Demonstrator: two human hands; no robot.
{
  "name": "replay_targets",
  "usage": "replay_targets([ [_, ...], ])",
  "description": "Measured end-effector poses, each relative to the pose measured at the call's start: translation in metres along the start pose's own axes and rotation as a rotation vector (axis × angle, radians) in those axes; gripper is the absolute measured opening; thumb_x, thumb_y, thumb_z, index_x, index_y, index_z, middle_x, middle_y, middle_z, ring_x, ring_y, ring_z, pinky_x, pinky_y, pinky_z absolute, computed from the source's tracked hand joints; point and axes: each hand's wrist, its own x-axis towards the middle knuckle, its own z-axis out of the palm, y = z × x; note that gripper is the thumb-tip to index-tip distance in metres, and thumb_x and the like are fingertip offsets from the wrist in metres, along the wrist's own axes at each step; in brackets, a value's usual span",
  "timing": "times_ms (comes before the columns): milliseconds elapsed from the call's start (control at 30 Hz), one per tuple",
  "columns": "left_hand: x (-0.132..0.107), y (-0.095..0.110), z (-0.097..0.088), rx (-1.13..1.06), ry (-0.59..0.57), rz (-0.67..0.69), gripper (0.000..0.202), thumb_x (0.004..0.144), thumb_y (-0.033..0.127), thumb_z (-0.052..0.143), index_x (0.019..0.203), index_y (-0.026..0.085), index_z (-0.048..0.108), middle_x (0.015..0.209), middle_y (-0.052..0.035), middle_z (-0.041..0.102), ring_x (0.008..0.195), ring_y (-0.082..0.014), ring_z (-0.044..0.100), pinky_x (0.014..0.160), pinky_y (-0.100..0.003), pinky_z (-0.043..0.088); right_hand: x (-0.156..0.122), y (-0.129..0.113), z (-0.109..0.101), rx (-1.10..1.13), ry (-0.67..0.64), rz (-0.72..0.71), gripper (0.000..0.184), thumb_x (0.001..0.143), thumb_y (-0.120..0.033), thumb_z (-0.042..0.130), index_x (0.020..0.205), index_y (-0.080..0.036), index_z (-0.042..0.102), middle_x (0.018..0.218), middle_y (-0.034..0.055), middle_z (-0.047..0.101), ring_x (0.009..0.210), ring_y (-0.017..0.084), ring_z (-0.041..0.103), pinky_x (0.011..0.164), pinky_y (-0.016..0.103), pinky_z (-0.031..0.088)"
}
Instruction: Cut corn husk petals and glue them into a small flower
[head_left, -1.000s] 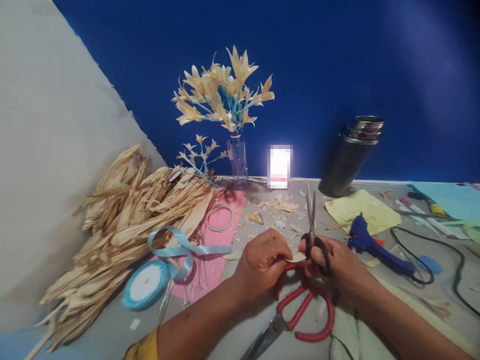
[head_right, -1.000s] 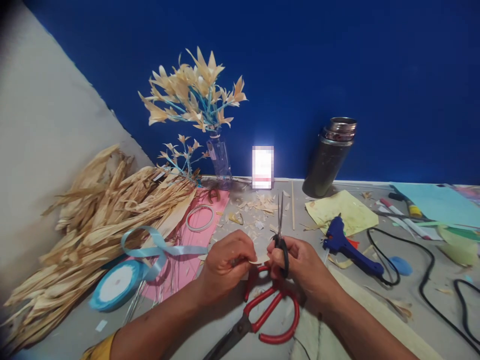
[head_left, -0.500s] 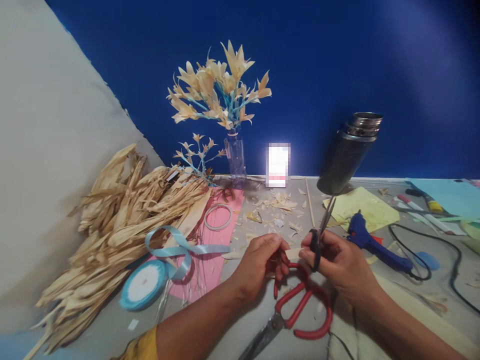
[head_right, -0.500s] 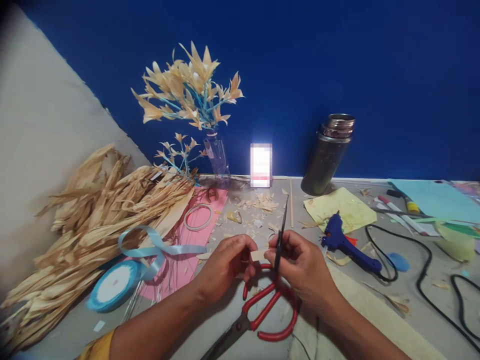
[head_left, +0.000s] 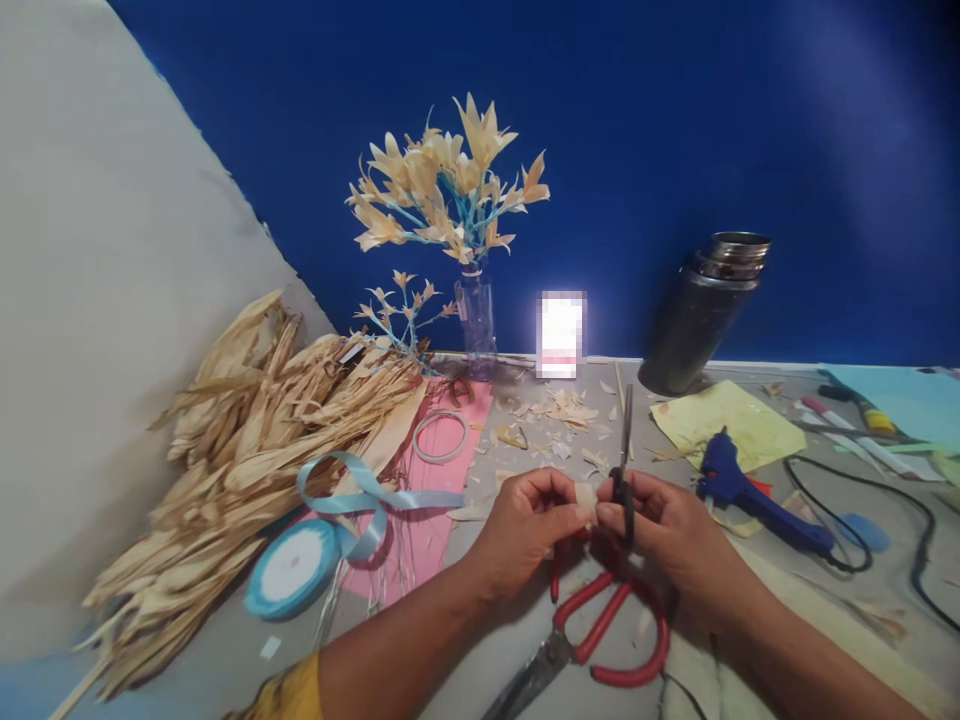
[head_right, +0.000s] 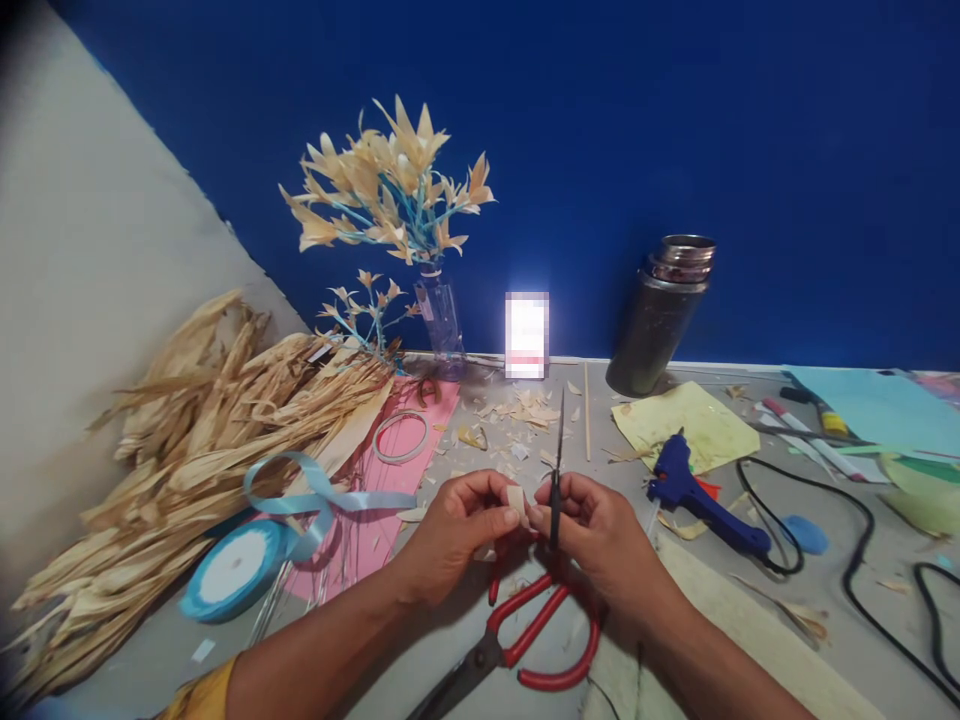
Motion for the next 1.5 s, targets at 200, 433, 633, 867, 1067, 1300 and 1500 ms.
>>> replay_targets([
  [200,-0.003,0.002,0.003,0.077,-0.048,-0.079,0.024,0.064,0.029,0.079,0.067,0.016,0.058,0.057,-0.0008,0.061,0.051,-0.0109,0.056,0.051,-0.023,0.041,-0.004,-0.004,0.0,0.004,0.012,-0.013,0.042,0.062,-0.038,0.092,0.09,-0.018,0.068,0.072,-0.0008,0.068,0.061,0.016,0.063,0.057,0.026,0.05],
  [433,-0.001,0.001,0.003,0.027,-0.021,-0.039,0.022,0.067,0.029,0.077,0.069,0.017,0.058,0.055,0.0016,0.058,0.045,-0.0092,0.049,0.046,-0.022,0.038,-0.006,-0.011,0.002,-0.099,0.068,-0.075,0.045,0.065,-0.05,0.088,0.088,-0.017,0.067,0.068,-0.0016,0.063,0.061,0.013,0.054,0.056,0.023,0.045],
  [633,0.003,0.013,-0.006,-0.104,0.127,0.143,0.021,0.07,0.026,0.075,0.071,0.017,0.056,0.068,-0.0028,0.067,0.058,-0.0108,0.057,0.058,-0.024,0.046,-0.008,0.006,0.008,-0.153,-0.281,0.046,0.057,0.074,-0.074,0.069,0.072,-0.018,0.058,0.063,-0.001,0.055,0.055,0.011,0.044,0.051,0.024,0.036],
  [867,0.002,0.013,-0.006,-0.096,0.16,0.148,0.02,0.072,0.027,0.073,0.073,0.017,0.056,0.064,-0.0028,0.069,0.055,-0.0118,0.06,0.059,-0.024,0.045,-0.008,0.014,0.014,-0.249,-0.35,0.077,0.067,0.068,-0.085,0.064,0.066,-0.019,0.051,0.056,-0.003,0.049,0.051,0.011,0.04,0.048,0.023,0.032],
  [1067,0.002,0.012,-0.004,-0.126,0.175,0.134,0.02,0.071,0.026,0.072,0.072,0.018,0.054,0.061,-0.0012,0.068,0.053,-0.0126,0.061,0.057,-0.025,0.046,-0.008,0.017,0.013,-0.285,-0.317,0.054,0.06,0.071,-0.076,0.069,0.062,-0.02,0.05,0.054,-0.0028,0.048,0.052,0.01,0.04,0.049,0.024,0.031],
  [1300,0.004,0.01,-0.005,-0.118,0.168,0.144,0.019,0.071,0.024,0.072,0.072,0.018,0.054,0.061,-0.0012,0.067,0.053,-0.0132,0.062,0.057,-0.025,0.046,-0.007,0.023,0.011,-0.337,-0.303,0.058,0.05,0.083,-0.064,0.066,0.064,-0.02,0.05,0.054,-0.0033,0.047,0.051,0.01,0.04,0.049,0.023,0.03],
  [1500,0.002,0.013,-0.005,-0.13,0.152,0.142,0.019,0.07,0.024,0.072,0.07,0.018,0.055,0.061,-0.0011,0.067,0.053,-0.0131,0.061,0.059,-0.027,0.049,-0.007,0.024,0.008,-0.293,-0.336,0.063,0.051,0.08,-0.064,0.07,0.064,-0.02,0.05,0.054,-0.0045,0.045,0.052,0.01,0.039,0.051,0.023,0.031],
])
